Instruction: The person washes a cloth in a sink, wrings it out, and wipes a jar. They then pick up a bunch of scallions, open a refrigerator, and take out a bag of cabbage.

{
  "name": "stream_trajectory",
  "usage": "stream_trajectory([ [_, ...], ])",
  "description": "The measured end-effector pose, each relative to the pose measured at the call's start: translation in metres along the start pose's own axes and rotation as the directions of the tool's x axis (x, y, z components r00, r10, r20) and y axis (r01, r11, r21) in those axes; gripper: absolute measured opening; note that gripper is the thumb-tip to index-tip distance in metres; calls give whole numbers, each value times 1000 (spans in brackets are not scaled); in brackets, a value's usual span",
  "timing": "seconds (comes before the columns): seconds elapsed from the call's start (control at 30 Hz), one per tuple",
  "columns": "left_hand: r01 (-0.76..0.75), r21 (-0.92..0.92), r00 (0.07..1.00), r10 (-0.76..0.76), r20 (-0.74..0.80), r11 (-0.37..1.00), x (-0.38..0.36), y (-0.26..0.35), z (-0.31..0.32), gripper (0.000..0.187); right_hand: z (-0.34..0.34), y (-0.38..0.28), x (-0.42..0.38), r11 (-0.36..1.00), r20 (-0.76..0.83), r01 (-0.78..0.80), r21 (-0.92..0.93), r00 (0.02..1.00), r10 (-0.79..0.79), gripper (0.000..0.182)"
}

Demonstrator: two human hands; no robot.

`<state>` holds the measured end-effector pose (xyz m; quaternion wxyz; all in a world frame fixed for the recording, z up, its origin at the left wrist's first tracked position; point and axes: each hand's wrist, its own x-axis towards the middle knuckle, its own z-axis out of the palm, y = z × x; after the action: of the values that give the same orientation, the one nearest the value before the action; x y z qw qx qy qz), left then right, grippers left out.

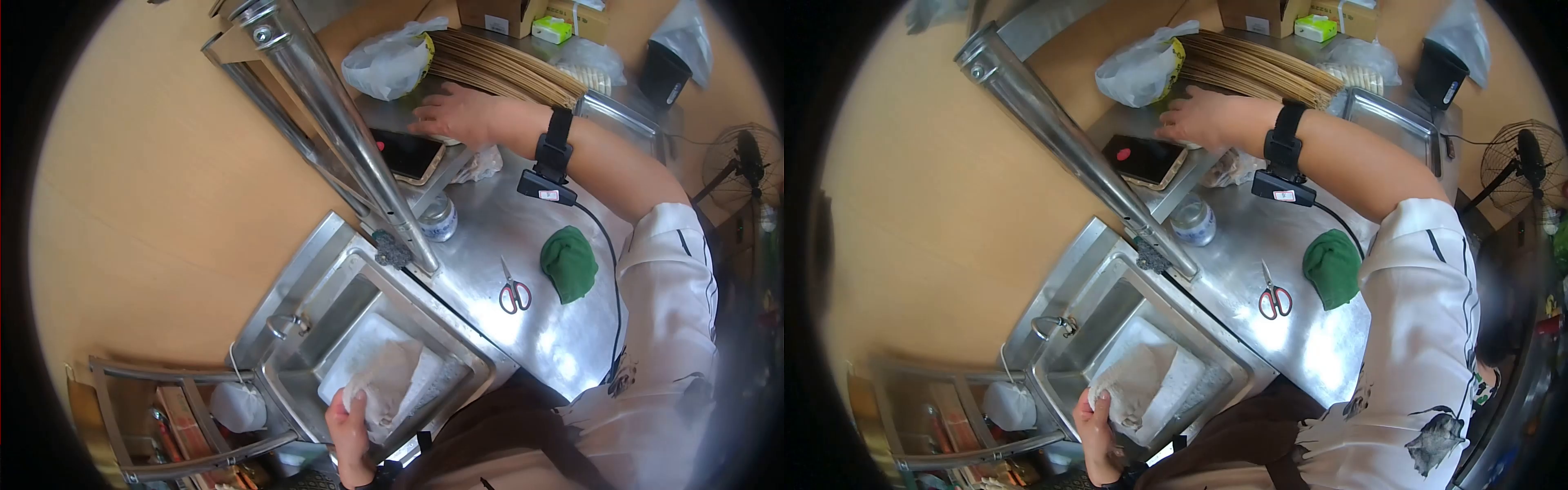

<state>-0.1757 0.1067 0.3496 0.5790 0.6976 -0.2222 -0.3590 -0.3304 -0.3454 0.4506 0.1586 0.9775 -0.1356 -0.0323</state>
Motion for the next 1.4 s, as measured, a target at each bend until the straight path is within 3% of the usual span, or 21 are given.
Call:
stream_trajectory([
  [0.1,-1,-53,999,-1,-34,999,0,2,3,19,-10,7,0,996,-3,-84,-31,997,83,77],
  [0.2,-5,-95,999,0,-44,995,2,3,3,20,-3,24,-7,898,-316,-191,397,890,329,72],
  [0.3,6,-74,999,-9,-31,997,6,7,5,20,7,14,-3,428,-252,-87,900,696,672,73],
  [0.33,2,-90,1000,-4,-27,996,7,8,5,21,19,12,2,428,-308,-42,903,631,712,77],
  [0.43,-25,-136,999,21,-29,990,11,14,6,25,36,3,5,469,-350,-46,882,604,716,79],
  [0.47,-42,-155,999,37,-37,987,11,18,8,26,40,3,4,561,-352,-138,816,651,672,76],
  [0.57,-85,-187,996,78,-42,979,8,43,19,30,54,-1,1,814,-589,-336,474,566,577,67],
  [0.67,-109,-148,994,112,16,983,4,61,23,35,29,-19,-23,865,-757,-164,474,426,495,52],
  [0.73,-145,-113,985,155,82,983,4,69,26,38,-3,-65,-54,641,-590,188,745,633,501,40],
  [0.77,-174,-101,975,186,121,980,5,73,30,39,-7,-85,-62,567,-626,383,729,707,328,34],
  [0.8,-207,-90,962,219,162,974,7,77,35,40,-9,-108,-67,482,-670,539,691,727,148,42],
  [0.87,-279,-115,899,302,317,953,15,86,49,33,-33,-152,-82,-24,-330,331,944,944,14,52],
  [0.93,-377,-85,818,374,437,922,24,94,65,32,-25,-181,-79,-112,-358,351,930,932,-55,59],
  [1.03,-552,78,743,447,499,830,32,100,86,38,-4,-192,-71,-189,-145,134,973,988,-45,57],
  [1.1,-636,235,744,502,441,735,32,100,92,44,2,-171,-71,-73,-260,281,957,941,217,54],
  [1.13,-637,348,762,492,421,688,35,95,84,48,0,-156,-70,-101,-283,347,932,874,394,51],
  [1.17,-520,255,835,421,354,815,38,85,77,48,-4,-139,-69,-117,-284,413,903,780,558,49],
  [1.23,-242,32,939,226,259,970,40,64,64,48,-13,-96,-65,-180,-255,486,855,697,671,45],
  [1.3,-184,4,954,177,241,983,39,50,56,46,-24,-62,-50,-297,-144,539,788,630,763,44],
  [1.37,-149,7,963,143,230,989,37,38,51,44,-10,-21,-25,-38,-263,494,868,524,810,42],
  [1.4,-149,1,965,145,220,989,38,32,48,43,-13,-11,-18,26,-209,312,950,569,795,44],
])
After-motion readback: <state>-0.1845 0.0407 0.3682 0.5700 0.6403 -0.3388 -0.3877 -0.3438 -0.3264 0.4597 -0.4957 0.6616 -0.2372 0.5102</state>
